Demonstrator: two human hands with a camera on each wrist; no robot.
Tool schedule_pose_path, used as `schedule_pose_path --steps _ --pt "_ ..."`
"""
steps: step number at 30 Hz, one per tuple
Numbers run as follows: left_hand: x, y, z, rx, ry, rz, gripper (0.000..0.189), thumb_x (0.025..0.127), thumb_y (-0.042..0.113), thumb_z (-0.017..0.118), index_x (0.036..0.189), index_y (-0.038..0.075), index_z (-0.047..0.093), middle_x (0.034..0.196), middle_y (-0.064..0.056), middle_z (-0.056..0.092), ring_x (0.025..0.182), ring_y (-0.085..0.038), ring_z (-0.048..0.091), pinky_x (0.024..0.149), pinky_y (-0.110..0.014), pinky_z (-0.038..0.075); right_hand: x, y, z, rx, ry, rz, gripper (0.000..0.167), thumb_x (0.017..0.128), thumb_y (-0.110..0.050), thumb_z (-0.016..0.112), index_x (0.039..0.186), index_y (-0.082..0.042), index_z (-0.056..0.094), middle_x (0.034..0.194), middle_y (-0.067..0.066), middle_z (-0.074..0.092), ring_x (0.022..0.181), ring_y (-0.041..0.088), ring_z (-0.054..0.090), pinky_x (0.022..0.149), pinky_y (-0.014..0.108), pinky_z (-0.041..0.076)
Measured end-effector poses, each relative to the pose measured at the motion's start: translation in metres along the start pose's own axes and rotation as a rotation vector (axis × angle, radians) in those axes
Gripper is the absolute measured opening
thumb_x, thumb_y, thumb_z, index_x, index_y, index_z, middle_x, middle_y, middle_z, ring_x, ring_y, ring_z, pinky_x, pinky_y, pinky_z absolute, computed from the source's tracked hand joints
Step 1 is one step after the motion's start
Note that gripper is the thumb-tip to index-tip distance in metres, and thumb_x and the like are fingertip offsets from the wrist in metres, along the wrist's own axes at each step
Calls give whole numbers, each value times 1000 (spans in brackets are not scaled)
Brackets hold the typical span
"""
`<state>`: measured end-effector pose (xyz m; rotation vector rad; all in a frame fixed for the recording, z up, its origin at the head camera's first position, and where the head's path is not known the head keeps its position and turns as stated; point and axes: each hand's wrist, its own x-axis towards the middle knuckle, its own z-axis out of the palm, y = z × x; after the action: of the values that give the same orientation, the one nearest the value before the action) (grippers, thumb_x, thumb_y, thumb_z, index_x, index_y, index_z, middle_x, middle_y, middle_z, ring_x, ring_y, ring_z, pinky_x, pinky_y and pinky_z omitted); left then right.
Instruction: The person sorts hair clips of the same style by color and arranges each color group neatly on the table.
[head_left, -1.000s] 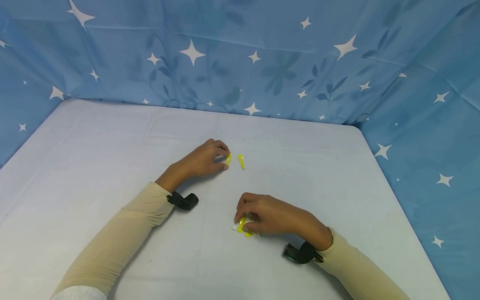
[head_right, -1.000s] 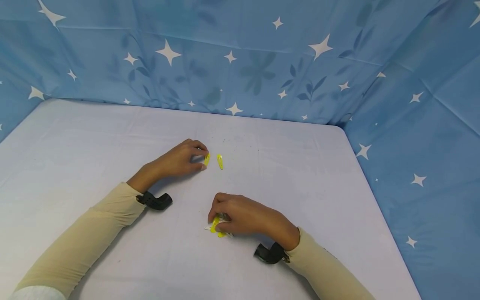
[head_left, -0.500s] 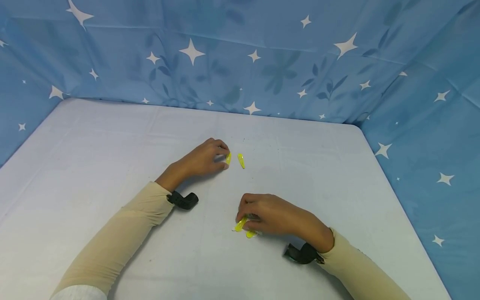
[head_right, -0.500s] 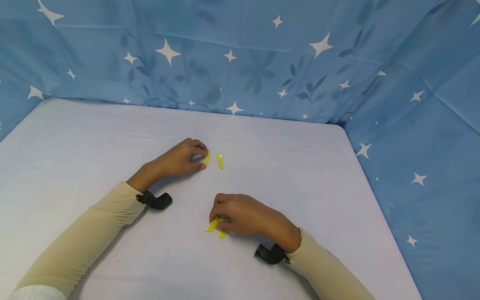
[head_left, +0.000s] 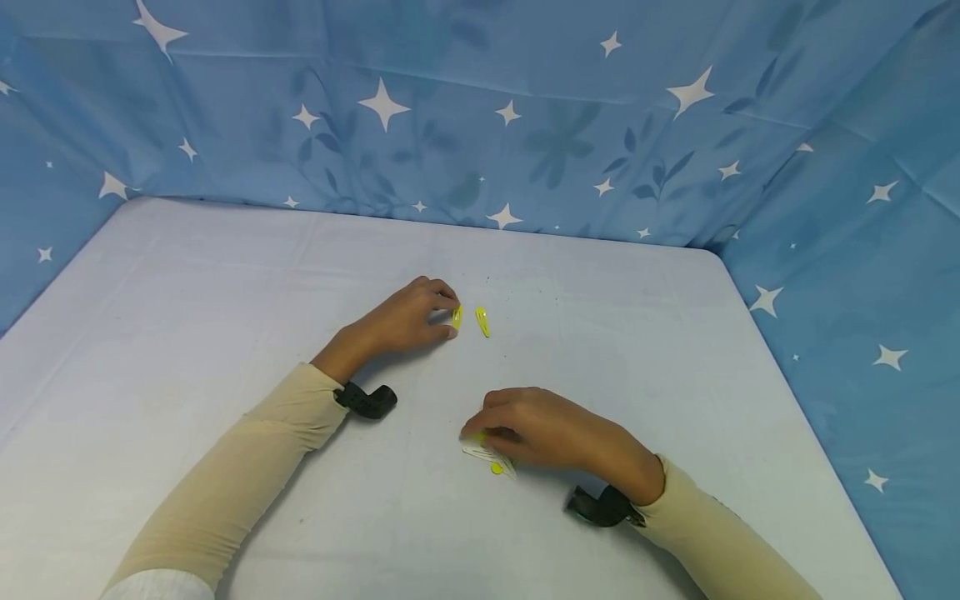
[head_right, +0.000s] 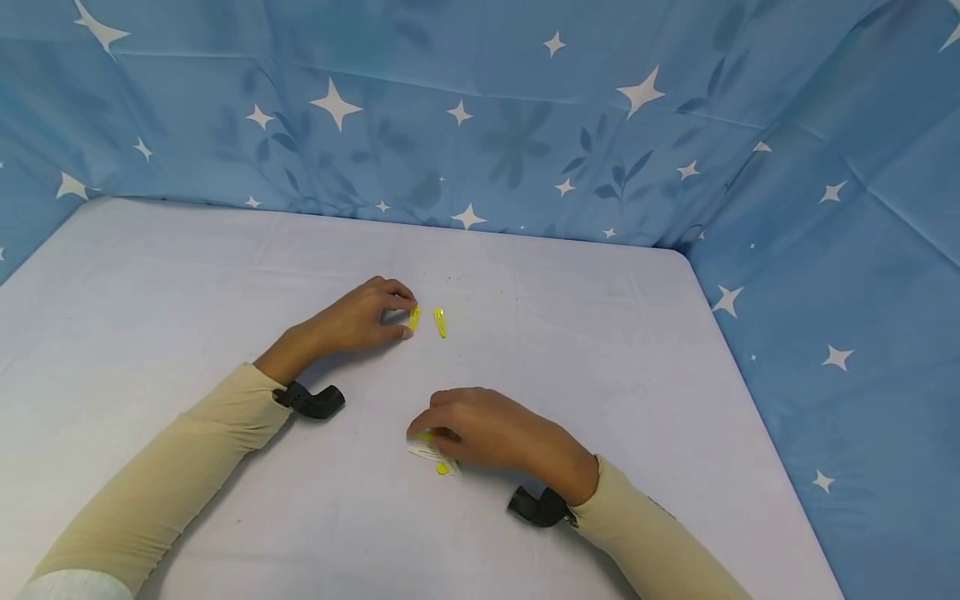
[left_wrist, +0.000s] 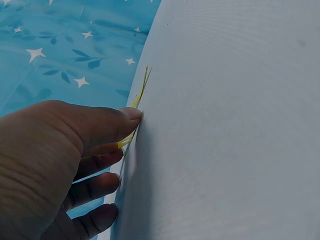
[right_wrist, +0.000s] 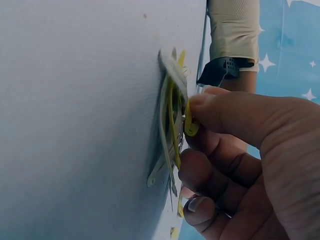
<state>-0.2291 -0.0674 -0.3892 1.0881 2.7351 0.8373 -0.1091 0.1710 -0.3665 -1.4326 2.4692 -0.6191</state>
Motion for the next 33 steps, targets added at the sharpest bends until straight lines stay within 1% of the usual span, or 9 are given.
schedule_pose_path --steps 3,5,10,12,15,19,23,29,33 --pt "0 0 0 -2 1 -3 39 88 19 73 121 -1 67 125 -11 57 118 -28 47 99 -41 39 0 1 0 1 22 -16 22 91 -3 65 107 -14 74 88 -8 57 72 1 49 66 15 42" --pt "0 0 0 -4 2 -1 40 88 19 73 122 -1 66 125 -12 57 117 -28 47 98 -41 39 1 1 0 14 27 0 20 90 -2 65 106 -11 74 93 -6 59 76 0 52 68 15 44" --pt "-1 1 -1 -3 3 -1 40 88 19 73 122 -1 66 125 -12 58 117 -29 47 99 -42 39 1 0 -1 46 35 102 16 89 -14 73 104 -9 73 98 -5 61 77 1 54 71 17 46" --pt "0 1 -1 -3 5 1 40 88 19 73 121 -2 67 124 -12 58 117 -29 47 99 -41 39 2 0 0 54 46 147 16 87 -16 75 101 -11 73 98 -6 61 76 2 53 70 19 46" --pt "0 1 -1 -5 8 4 39 87 18 73 121 -2 67 124 -12 58 117 -29 48 99 -41 38 3 1 0 54 63 191 15 86 -14 75 101 -12 71 94 -8 60 75 3 51 69 21 46" --pt "-1 1 0 -5 8 2 39 88 18 73 121 -2 67 124 -12 58 117 -29 48 99 -42 39 5 1 1 13 84 195 21 88 -7 71 108 -11 69 87 -9 56 74 5 49 68 23 45" --pt "-1 1 0 -1 5 1 39 88 18 73 121 -1 67 124 -12 58 116 -29 48 98 -42 39 7 1 1 -23 107 207 26 89 -6 68 115 -9 68 85 -8 54 74 5 49 68 23 45" --pt "0 2 -1 9 7 7 39 87 17 74 120 -2 67 124 -13 58 117 -30 48 100 -42 38 8 0 1 25 149 303 23 89 -7 69 112 -9 67 86 -9 57 75 5 52 67 23 47" --pt "0 2 -1 7 5 4 38 87 17 74 120 -2 67 124 -13 58 119 -30 48 101 -42 37 9 2 1 32 182 302 26 88 -4 67 114 -9 68 84 -9 58 74 6 52 65 22 47"
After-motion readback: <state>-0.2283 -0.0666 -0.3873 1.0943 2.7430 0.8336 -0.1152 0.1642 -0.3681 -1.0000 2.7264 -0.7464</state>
